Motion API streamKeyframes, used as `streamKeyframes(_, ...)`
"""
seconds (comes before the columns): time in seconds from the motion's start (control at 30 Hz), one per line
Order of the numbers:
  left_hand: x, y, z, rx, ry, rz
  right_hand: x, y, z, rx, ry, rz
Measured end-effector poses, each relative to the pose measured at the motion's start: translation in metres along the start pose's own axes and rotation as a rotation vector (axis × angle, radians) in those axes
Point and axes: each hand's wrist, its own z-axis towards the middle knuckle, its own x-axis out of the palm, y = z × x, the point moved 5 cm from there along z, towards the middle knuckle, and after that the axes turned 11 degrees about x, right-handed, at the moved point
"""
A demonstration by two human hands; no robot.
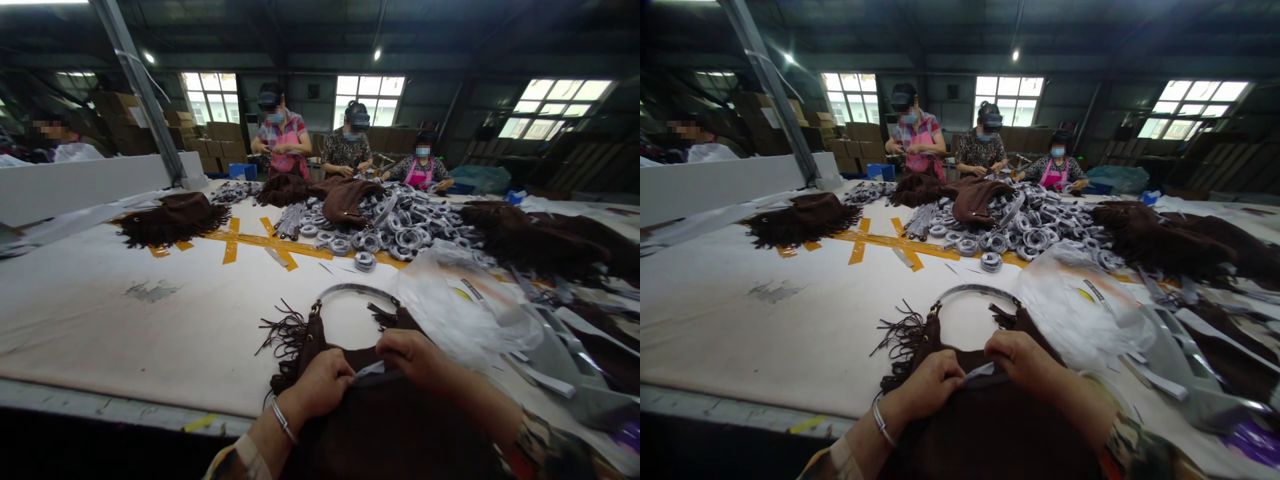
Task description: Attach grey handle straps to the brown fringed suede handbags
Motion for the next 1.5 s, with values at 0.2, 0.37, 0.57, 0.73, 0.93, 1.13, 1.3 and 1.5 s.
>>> streamKeyframes(0.2,0.0,-0.002,-0.001,0.005,-0.03,-0.014,-0.002,0.016,-0.015,-0.212,-0.029,-0.103)
streamKeyframes(0.37,0.0,-0.003,0.0,0.048,-0.003,0.009,0.034,0.014,-0.011,-0.319,-0.025,-0.331)
streamKeyframes(0.57,0.002,-0.007,-0.002,0.077,-0.004,0.048,0.033,0.009,-0.003,-0.258,0.018,-0.359)
streamKeyframes(0.73,0.001,-0.006,-0.002,0.04,-0.036,0.0,0.025,-0.012,0.005,0.133,-0.046,-0.089)
streamKeyframes(0.93,0.001,-0.006,-0.004,0.029,-0.08,-0.035,0.024,-0.031,-0.013,0.416,-0.126,0.256)
streamKeyframes(1.13,0.0,-0.006,-0.004,0.03,-0.088,-0.039,0.072,-0.013,-0.012,0.448,0.092,0.606)
streamKeyframes(1.3,0.002,-0.007,-0.004,0.022,-0.065,-0.039,0.098,-0.018,-0.001,0.63,-0.004,0.681)
streamKeyframes(1.5,-0.002,-0.005,-0.002,0.084,0.019,-0.019,0.099,-0.017,-0.006,0.602,0.01,0.692)
